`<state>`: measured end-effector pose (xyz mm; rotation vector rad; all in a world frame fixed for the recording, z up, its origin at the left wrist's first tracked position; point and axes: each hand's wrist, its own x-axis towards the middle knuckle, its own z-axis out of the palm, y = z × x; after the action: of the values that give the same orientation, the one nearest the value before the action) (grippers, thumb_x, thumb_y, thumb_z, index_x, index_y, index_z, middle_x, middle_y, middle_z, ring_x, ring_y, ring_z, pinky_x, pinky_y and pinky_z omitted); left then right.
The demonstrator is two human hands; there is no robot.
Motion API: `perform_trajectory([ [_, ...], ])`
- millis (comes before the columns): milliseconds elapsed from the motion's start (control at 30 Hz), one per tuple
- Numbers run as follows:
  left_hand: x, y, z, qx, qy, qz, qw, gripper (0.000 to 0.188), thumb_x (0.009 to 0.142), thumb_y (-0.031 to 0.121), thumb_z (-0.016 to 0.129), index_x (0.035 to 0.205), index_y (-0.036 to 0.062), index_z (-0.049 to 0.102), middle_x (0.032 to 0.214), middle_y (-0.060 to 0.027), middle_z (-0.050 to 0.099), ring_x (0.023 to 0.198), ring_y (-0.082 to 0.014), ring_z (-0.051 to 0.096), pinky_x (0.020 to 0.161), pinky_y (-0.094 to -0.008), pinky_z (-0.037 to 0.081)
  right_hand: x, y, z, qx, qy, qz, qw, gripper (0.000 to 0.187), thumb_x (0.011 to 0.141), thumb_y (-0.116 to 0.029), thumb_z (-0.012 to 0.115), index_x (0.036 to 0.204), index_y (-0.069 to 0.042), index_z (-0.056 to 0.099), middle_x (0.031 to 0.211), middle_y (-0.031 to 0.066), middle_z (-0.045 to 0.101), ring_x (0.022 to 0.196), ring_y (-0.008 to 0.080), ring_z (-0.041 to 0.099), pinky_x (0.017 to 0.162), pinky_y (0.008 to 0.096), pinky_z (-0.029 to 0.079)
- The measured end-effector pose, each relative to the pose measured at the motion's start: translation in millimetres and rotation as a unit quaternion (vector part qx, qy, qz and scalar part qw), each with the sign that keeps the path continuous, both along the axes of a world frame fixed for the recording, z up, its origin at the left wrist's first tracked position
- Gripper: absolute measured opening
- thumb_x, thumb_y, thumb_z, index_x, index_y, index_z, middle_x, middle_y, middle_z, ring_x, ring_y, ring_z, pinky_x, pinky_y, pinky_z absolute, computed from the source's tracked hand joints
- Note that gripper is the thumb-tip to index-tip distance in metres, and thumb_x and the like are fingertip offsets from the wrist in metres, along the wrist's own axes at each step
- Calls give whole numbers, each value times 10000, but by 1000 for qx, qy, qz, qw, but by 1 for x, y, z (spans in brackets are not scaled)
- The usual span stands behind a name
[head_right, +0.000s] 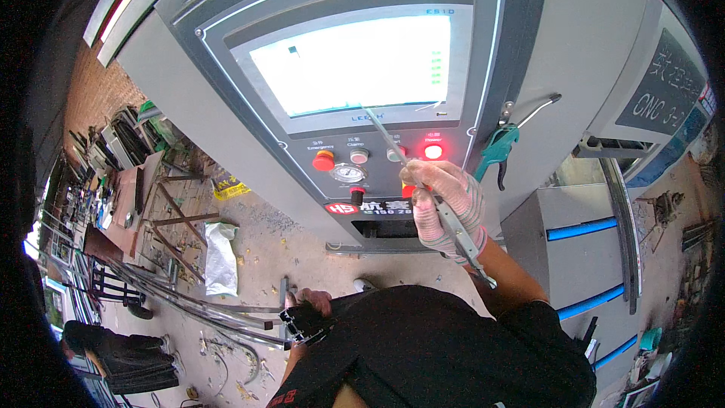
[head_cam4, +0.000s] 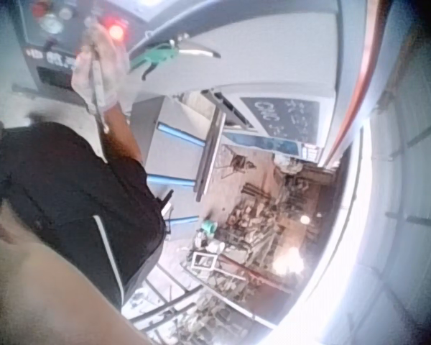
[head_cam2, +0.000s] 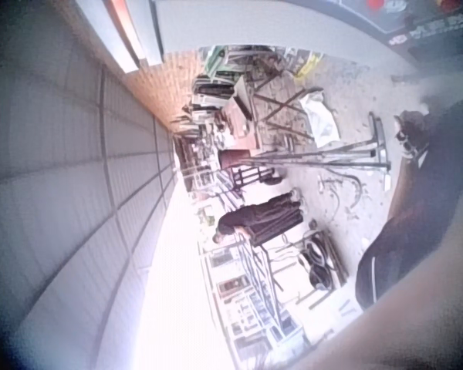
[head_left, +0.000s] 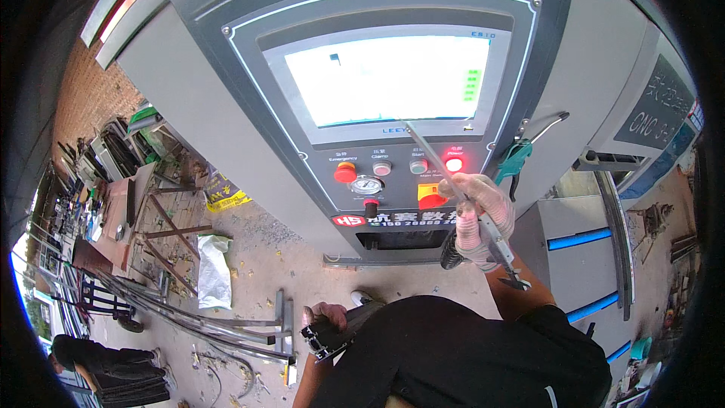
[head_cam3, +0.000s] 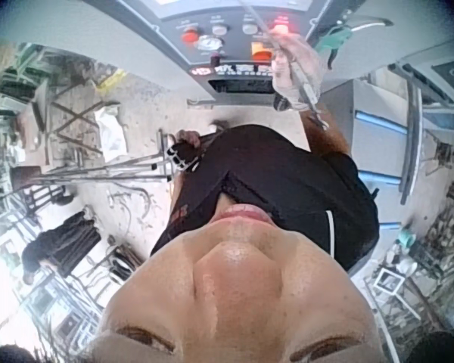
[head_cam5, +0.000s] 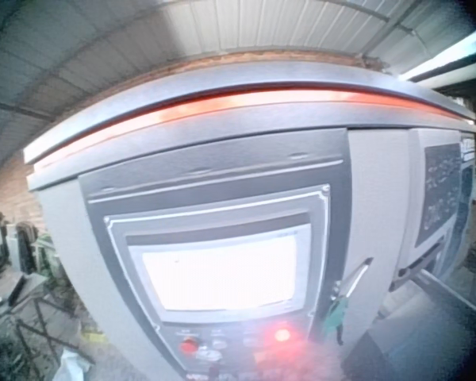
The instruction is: The person holds a stack of black metal profiles and uses a digital caliper to measure their dimensions. They repeatedly reposition the caliper on different edges and cross-sections of the profiles while standing in front of a CNC machine.
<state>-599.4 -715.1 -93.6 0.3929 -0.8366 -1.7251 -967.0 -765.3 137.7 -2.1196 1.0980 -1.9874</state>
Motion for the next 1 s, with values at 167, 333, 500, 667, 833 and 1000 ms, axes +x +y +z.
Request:
perform_trajectory([
  [167,-1,3,5,-5,-20,11,1000,692,1058,658,332,749,87,570,624,-84,563,553,-251,556,807,-418,451,17,-16,4,-45,41,-12,998,261,990,-154,632,1215,-22,637,998,136,714,773,234,701,697,355,565],
  [333,-2,4,9,1,-21,18,1000,707,1058,665,314,753,85,579,631,-85,574,571,-251,564,814,-417,449,24,-31,12,-63,42,4,997,292,976,-158,652,1240,-37,627,964,126,723,758,237,708,677,356,567],
  [500,2,3,10,5,-18,12,1000,716,1056,670,305,740,87,577,634,-84,579,583,-254,567,819,-418,450,28,-43,18,-83,45,-4,995,288,985,-171,643,1245,-47,626,951,110,725,698,229,691,650,349,558],
  [667,1,2,11,18,-22,30,999,719,1053,670,312,734,83,576,632,-83,578,591,-260,575,819,-417,450,27,-37,12,-76,51,-8,996,280,982,-168,645,1232,-44,629,947,108,732,714,241,690,648,362,553],
  [833,1,0,9,29,-16,21,999,721,1051,675,314,730,85,577,632,-82,577,583,-263,574,827,-421,450,19,-23,2,-36,39,-12,999,252,979,-161,639,1196,-34,656,946,115,727,801,249,700,715,371,562],
  [1000,0,-7,5,32,-16,10,999,724,1051,677,316,726,86,578,632,-83,580,571,-266,570,842,-424,453,13,-18,-1,6,4,-17,1000,264,983,-181,641,1198,-30,659,951,119,728,768,251,706,679,366,566],
])
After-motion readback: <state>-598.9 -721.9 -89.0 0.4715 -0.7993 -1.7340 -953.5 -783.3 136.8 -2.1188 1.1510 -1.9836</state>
